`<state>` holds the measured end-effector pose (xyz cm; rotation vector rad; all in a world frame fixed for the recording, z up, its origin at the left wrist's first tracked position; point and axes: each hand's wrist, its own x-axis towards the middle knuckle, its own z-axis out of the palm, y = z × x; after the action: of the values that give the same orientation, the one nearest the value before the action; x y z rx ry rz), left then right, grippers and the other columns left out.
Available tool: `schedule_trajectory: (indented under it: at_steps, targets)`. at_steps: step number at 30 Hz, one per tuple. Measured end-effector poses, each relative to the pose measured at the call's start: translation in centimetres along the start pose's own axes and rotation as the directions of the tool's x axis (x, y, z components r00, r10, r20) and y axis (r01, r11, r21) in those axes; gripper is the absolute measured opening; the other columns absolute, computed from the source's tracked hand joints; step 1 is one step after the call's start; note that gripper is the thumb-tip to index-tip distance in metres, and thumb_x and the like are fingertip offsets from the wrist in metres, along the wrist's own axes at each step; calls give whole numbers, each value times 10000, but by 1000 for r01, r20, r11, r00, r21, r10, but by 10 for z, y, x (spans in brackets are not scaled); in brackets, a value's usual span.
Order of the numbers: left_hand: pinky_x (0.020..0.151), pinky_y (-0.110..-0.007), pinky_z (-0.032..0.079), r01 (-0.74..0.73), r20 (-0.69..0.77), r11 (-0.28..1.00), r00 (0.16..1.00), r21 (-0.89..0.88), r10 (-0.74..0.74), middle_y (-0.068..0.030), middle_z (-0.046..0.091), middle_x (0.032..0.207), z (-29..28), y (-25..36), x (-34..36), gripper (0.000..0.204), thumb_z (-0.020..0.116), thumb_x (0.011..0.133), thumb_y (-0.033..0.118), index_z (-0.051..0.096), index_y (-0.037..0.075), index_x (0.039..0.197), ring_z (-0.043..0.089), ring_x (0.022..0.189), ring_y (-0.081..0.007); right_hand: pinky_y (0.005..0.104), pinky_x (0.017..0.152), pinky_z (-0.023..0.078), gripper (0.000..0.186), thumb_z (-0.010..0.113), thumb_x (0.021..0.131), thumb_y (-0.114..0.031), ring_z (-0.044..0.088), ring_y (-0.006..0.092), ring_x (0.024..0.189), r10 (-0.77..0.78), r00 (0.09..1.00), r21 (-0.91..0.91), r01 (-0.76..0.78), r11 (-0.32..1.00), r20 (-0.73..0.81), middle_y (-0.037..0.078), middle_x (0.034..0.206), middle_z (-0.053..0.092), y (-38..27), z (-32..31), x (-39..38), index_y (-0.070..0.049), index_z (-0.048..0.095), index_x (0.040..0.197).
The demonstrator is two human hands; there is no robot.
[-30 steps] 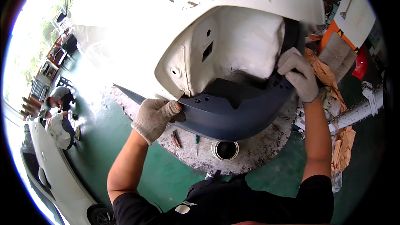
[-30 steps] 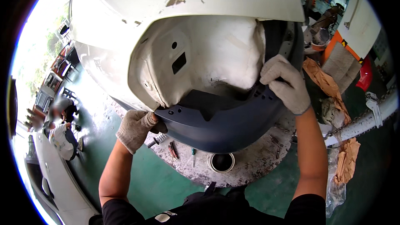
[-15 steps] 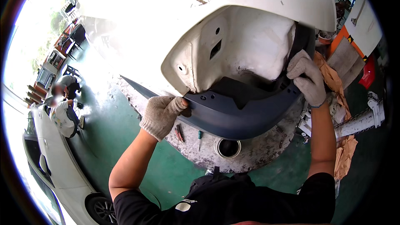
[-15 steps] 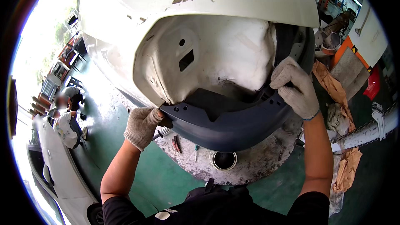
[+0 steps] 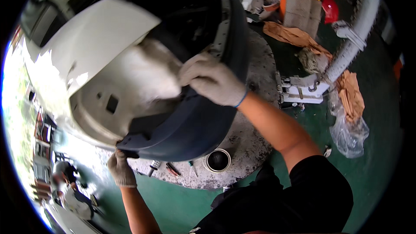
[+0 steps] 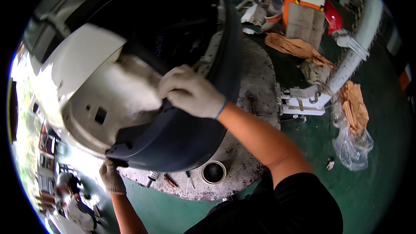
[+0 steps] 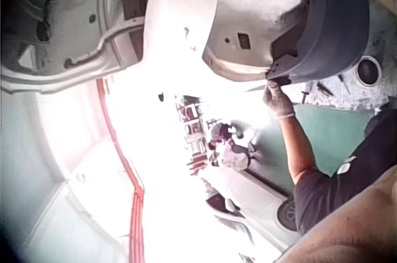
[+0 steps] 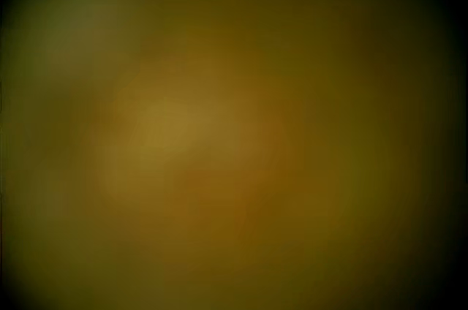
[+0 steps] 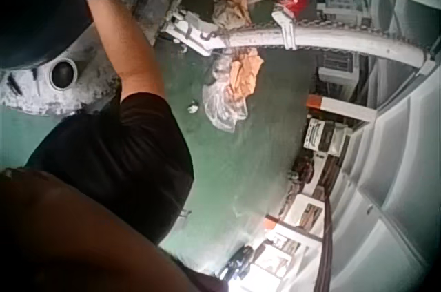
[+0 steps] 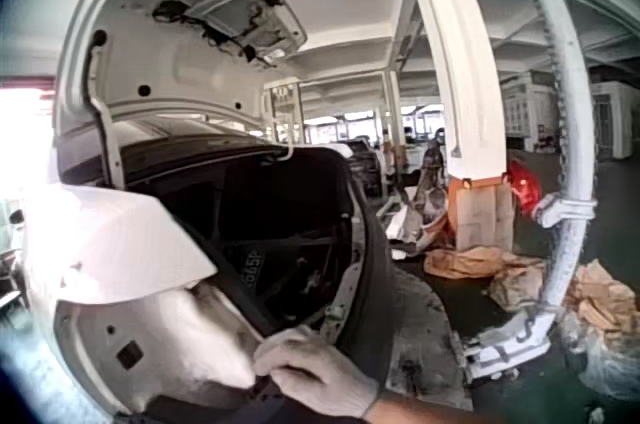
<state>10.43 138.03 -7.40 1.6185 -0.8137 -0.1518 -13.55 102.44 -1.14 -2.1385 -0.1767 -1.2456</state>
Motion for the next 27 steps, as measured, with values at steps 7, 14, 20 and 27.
schedule_trajectory:
  at_steps: [7, 14, 20, 27]
  targets:
    - [934, -350, 490, -274, -264, 802, 846, 530, 463, -89, 683, 1034, 87, 80, -38, 303, 541, 1153, 228, 688, -20, 1058, 604, 963, -195, 455, 1142, 498, 389, 740, 1005, -180, 639, 306, 1315, 117, 987, 88, -108, 990, -106, 83, 1390, 725, 28, -10, -90, -99, 714, 1385]
    - [966, -464, 526, -268, 58, 468, 908, 842, 416, -175, 744, 1158, 227, 161, -6, 322, 722, 1018, 290, 743, 21, 1193, 682, 1043, -359, 531, 1179, 464, 314, 714, 1000, -246, 642, 304, 1345, 146, 989, -312, -133, 941, 18, 104, 1353, 736, 132, -86, -140, -91, 756, 1270]
    - [927, -509, 527, -170, 61, 292, 936, 941, 348, -187, 734, 1082, 260, 172, 0, 575, 762, 961, 546, 718, 35, 1222, 684, 1009, -420, 518, 1177, 469, 348, 742, 964, -239, 609, 317, 1364, 121, 992, -522, -123, 844, -39, 119, 1368, 708, 212, -147, -101, -52, 765, 1256]
    - [901, -475, 541, -214, 65, 251, 867, 944, 493, -159, 737, 1035, 270, 164, 0, 451, 812, 955, 436, 742, 40, 1159, 685, 968, -378, 489, 1035, 536, 223, 759, 902, -136, 675, 346, 1175, -8, 996, -478, 49, 877, 89, 125, 1194, 738, 219, -166, -75, -22, 789, 1091]
